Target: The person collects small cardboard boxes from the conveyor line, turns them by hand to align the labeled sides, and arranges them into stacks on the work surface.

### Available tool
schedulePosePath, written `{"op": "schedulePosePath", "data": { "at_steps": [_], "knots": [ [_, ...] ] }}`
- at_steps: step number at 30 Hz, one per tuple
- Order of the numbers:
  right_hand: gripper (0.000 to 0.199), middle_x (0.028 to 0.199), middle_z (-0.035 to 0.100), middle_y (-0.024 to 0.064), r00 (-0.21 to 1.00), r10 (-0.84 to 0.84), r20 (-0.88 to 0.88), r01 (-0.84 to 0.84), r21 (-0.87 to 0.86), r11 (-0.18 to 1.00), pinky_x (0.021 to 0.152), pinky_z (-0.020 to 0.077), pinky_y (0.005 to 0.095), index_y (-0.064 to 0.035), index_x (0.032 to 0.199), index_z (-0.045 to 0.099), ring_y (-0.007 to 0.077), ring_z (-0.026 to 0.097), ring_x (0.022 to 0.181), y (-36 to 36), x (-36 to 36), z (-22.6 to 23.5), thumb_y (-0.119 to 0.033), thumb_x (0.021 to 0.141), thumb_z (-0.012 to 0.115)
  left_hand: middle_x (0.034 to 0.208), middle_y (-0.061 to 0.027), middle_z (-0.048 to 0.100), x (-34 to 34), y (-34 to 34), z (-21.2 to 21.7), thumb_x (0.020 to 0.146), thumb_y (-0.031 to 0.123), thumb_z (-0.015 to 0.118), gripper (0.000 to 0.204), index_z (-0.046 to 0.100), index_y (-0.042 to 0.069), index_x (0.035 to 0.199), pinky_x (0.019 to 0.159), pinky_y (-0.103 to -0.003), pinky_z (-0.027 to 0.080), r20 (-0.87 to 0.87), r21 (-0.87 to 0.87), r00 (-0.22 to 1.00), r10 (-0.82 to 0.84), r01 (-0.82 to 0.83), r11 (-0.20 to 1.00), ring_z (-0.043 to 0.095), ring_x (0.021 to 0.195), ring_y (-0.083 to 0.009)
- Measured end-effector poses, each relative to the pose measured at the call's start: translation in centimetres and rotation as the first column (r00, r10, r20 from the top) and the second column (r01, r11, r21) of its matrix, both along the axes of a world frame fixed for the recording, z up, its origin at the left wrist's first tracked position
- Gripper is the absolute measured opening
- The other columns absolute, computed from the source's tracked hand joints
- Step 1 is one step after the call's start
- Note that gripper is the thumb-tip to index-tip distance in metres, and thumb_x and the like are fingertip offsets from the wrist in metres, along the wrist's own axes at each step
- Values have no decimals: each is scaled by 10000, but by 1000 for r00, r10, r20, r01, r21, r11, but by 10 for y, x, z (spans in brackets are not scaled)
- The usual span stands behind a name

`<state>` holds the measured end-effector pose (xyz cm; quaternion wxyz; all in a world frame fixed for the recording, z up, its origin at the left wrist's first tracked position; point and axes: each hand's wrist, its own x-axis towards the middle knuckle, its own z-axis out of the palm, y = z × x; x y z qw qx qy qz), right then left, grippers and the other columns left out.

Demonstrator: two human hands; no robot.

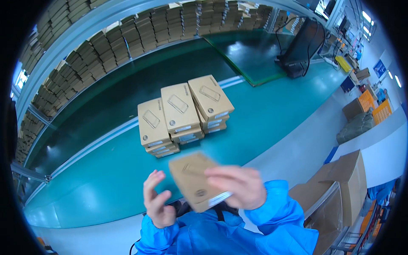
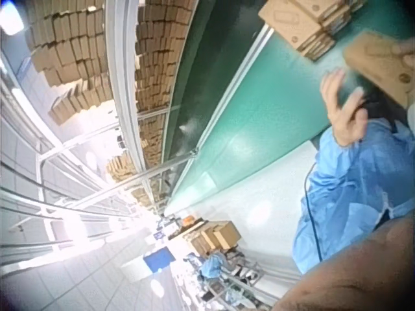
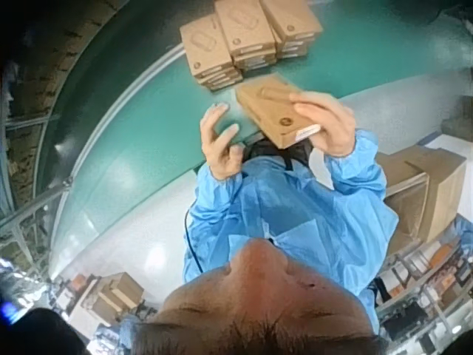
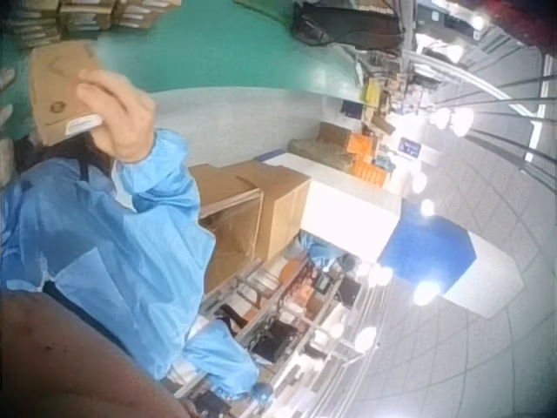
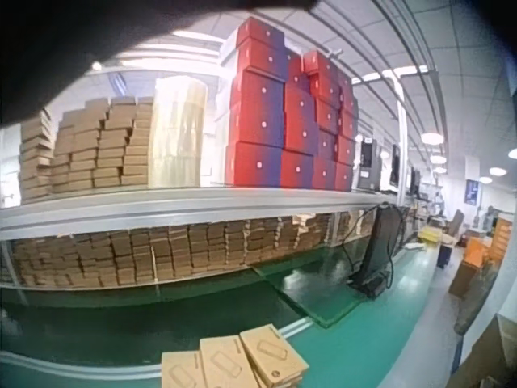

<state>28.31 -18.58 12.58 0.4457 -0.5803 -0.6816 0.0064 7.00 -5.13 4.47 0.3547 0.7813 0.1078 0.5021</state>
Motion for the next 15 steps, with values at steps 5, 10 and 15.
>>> {"op": "schedulePosePath", "data": {
  "at_steps": [5,10,15],
  "knots": [
    [480,1297,583,220,921,-359,152,231,530,816,951,538,420,-102,1291,485,373,611,1164,43,84,27,-27,881,723,1268,-243,561,-8,19,-19,962,161,557,253,608,3,1154,960,-459,461,-23,-177,978,208,-209,962,569,1136,-376],
    [561,1424,543,131,897,-291,334,279,83,957,1015,482,431,-80,1184,564,342,554,1257,85,134,-12,19,691,811,1232,-225,569,-8,24,-30,933,115,579,260,600,-11,1160,978,-450,454,-33,-217,973,228,-230,949,571,1132,-362],
    [567,1492,484,128,995,-15,-95,11,-52,999,1055,457,456,-118,1224,510,402,509,1305,83,136,-31,-45,751,814,1246,-234,563,-15,40,-13,893,84,612,292,595,-10,1169,978,-447,459,-107,-122,951,289,-301,946,566,1137,-372]
  ]
}}
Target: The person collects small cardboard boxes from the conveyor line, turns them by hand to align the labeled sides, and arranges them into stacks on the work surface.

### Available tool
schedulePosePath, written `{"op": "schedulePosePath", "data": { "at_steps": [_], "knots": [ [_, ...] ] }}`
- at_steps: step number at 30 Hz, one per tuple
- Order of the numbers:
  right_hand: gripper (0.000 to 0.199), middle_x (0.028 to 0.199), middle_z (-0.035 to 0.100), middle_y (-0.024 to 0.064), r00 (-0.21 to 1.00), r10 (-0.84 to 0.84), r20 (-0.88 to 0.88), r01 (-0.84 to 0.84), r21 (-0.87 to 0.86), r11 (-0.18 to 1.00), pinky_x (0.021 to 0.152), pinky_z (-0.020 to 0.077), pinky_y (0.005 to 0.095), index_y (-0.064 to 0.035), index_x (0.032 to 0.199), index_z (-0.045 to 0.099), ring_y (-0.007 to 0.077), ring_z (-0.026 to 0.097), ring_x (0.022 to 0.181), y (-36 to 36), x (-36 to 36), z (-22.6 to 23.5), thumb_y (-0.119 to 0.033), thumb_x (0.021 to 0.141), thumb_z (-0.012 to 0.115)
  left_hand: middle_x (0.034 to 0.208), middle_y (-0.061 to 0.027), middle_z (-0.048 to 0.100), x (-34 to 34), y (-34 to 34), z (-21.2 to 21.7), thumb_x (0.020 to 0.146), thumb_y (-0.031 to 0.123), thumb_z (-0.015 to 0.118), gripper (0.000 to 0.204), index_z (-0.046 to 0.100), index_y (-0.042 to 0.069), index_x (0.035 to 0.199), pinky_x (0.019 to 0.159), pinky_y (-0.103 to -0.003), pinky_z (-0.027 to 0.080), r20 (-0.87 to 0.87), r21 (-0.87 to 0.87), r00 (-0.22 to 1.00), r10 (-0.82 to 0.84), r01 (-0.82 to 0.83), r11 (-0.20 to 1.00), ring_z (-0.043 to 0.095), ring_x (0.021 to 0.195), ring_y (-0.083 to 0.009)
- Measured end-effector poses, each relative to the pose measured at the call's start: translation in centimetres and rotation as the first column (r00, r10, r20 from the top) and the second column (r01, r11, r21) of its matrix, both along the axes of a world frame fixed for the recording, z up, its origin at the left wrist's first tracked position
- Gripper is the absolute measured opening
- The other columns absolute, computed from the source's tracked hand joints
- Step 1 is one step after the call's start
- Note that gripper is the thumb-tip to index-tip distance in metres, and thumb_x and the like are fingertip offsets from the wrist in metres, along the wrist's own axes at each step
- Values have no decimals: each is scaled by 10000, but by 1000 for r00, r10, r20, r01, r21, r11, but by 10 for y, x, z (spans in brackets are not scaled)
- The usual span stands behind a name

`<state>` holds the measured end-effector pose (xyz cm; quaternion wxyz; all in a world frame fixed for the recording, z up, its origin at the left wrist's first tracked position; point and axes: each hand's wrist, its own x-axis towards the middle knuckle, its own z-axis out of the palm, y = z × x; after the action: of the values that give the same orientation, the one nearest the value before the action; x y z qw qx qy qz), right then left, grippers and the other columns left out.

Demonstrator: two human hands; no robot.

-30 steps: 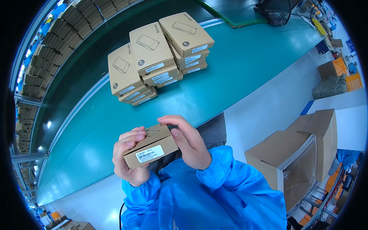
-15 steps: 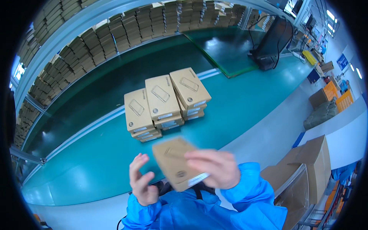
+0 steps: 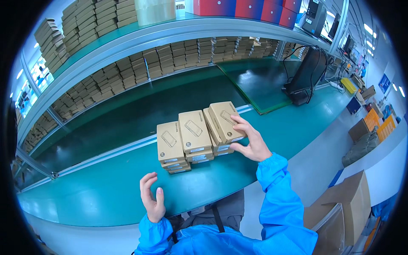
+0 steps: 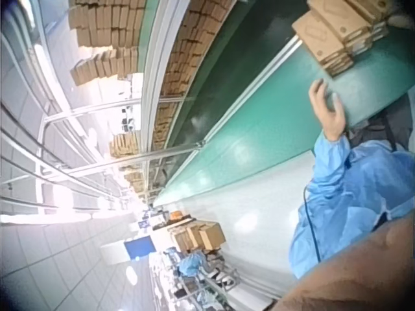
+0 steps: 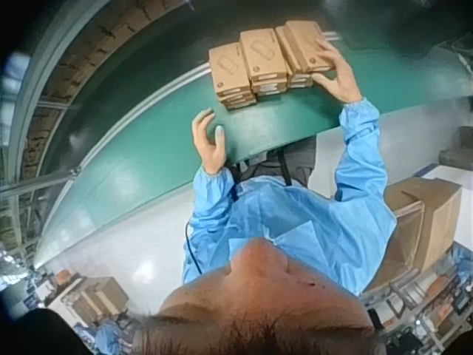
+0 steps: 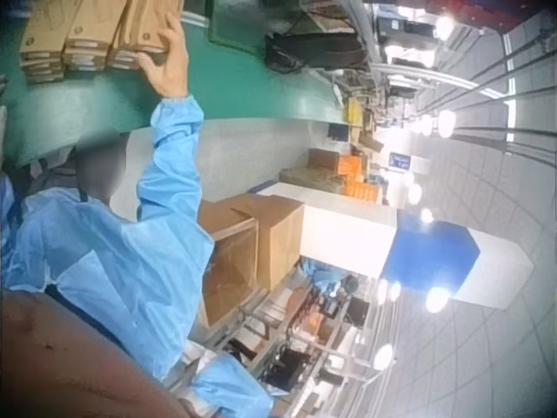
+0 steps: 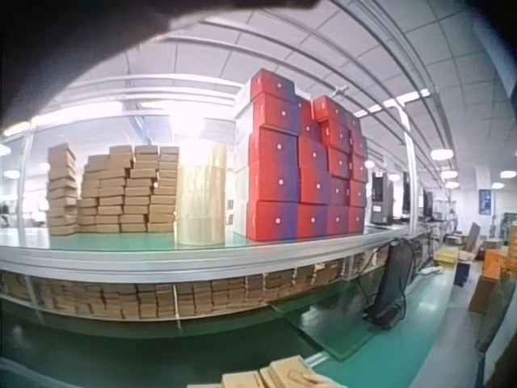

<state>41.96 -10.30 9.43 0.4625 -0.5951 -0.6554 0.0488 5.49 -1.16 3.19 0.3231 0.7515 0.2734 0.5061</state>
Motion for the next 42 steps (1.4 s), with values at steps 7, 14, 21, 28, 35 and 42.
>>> {"op": "schedulePosePath", "data": {
  "at_steps": [7,14,21,28,35,42],
  "knots": [
    [377,1463,513,141,998,-56,28,58,-87,995,1046,458,423,-69,1155,556,378,522,1301,9,-8,13,-126,841,756,1456,-265,438,70,38,80,737,198,835,629,591,42,1296,1066,-497,406,-278,305,960,-9,97,947,461,1304,-451],
    [531,1563,347,184,994,-93,-49,91,-37,995,1109,418,432,-77,1287,545,396,418,1399,2,-11,-5,-86,811,781,1475,-242,472,111,55,52,802,307,801,533,660,110,1277,1090,-489,407,-460,358,887,-38,225,906,520,1300,-418],
    [975,1605,247,166,915,-23,-402,68,98,993,1176,320,453,-98,1558,190,324,365,1434,6,-27,-63,-52,797,796,1402,-205,565,108,50,51,804,289,798,486,685,126,1248,1076,-467,420,-464,397,886,4,204,895,552,1277,-388],
    [1205,1489,413,239,861,-259,-437,248,-85,965,1169,316,470,-50,1561,64,370,401,1402,0,-34,-70,-199,702,895,1382,-227,565,73,63,36,906,134,643,400,603,20,1287,1065,-424,415,35,193,983,179,-182,964,539,1268,-385],
    [1124,1350,509,244,876,-460,145,483,-262,836,1088,378,471,71,1437,312,398,491,1261,3,-41,-91,-416,629,924,1383,-67,571,75,66,-38,1082,408,353,494,494,63,1406,1093,-385,368,492,-617,867,-78,410,672,514,1289,-195],
    [1027,1228,609,182,845,-530,67,525,-286,801,1015,390,441,-14,1413,410,355,554,1171,6,-23,-87,-366,603,934,1534,-62,429,96,50,-27,1075,443,310,556,338,141,1541,1147,-423,328,632,-644,773,-58,565,516,399,1407,-248]
  ]
}}
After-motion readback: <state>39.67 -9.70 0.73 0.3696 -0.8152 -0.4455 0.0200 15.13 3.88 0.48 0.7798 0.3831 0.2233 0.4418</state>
